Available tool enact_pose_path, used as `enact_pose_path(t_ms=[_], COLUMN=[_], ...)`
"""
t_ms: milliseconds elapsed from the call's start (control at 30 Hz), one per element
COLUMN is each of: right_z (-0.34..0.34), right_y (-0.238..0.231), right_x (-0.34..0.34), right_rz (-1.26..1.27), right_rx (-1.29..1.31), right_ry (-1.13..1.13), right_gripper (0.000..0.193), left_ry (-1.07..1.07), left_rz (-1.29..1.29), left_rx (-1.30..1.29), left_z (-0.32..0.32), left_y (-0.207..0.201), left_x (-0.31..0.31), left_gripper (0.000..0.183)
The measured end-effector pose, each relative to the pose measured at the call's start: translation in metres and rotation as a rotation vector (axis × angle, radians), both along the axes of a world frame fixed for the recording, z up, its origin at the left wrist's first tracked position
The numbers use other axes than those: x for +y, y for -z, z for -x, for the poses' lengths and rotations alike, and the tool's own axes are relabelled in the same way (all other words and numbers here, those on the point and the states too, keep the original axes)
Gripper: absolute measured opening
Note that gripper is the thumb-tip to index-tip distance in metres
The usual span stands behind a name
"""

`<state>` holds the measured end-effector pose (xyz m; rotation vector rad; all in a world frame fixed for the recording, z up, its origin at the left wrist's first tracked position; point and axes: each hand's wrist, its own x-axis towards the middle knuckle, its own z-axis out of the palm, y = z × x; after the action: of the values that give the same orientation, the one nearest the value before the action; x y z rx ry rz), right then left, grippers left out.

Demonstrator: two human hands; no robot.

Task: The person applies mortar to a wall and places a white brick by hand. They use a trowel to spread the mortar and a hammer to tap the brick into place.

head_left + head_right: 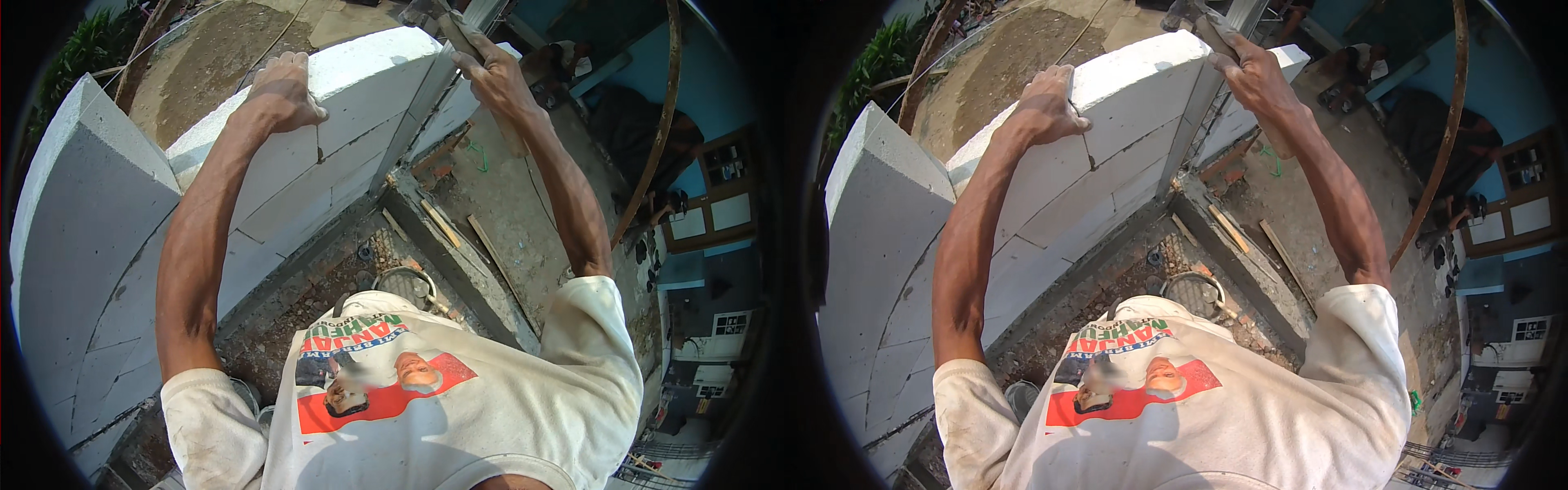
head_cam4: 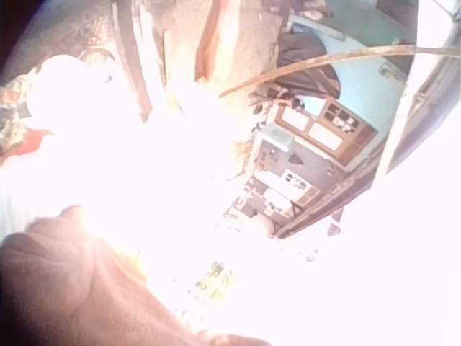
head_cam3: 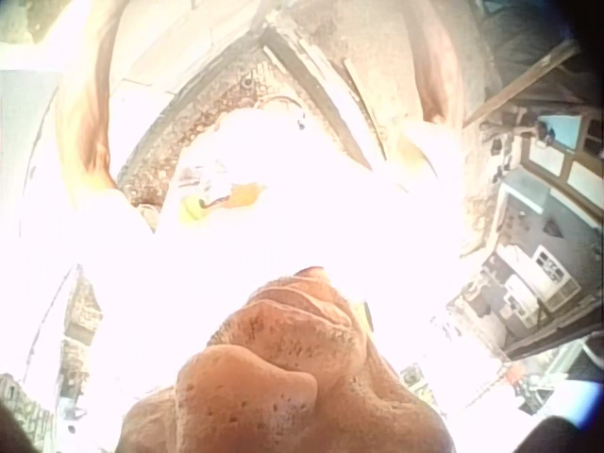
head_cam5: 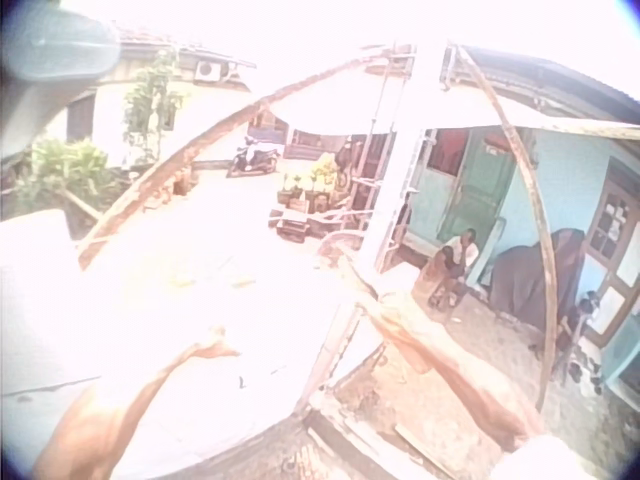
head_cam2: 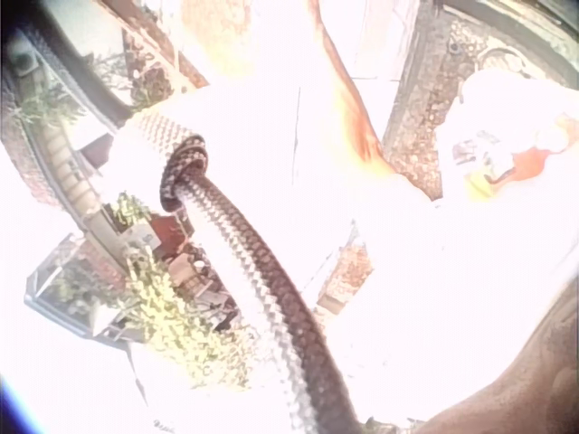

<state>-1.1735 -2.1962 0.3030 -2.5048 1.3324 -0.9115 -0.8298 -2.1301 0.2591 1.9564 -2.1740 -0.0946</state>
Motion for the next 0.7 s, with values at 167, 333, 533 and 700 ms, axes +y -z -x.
enact_pose_path(t_ms=[167,333,533,700], right_z=[0.008,0.018,0.031,0.023], right_y=[-0.009,-0.007,0.01,-0.008], right_x=[-0.009,-0.019,-0.027,-0.017], right_rz=[-0.159,-0.215,0.021,-0.195], right_rx=[0.105,0.209,0.14,0.142], right_ry=[0.065,0.096,0.007,0.07], right_gripper=[0.053,0.054,0.055,0.057], left_ry=[-0.021,-0.013,-0.019,-0.033], left_rz=[-0.067,-0.061,-0.079,-0.094], left_rx=[-0.019,-0.011,-0.02,-0.025], left_z=[-0.005,-0.002,0.001,0.001], left_y=[-0.003,-0.005,-0.003,-0.007], left_x=[-0.001,0.0,-0.001,0.0], left_gripper=[0.096,0.101,0.105,0.107])
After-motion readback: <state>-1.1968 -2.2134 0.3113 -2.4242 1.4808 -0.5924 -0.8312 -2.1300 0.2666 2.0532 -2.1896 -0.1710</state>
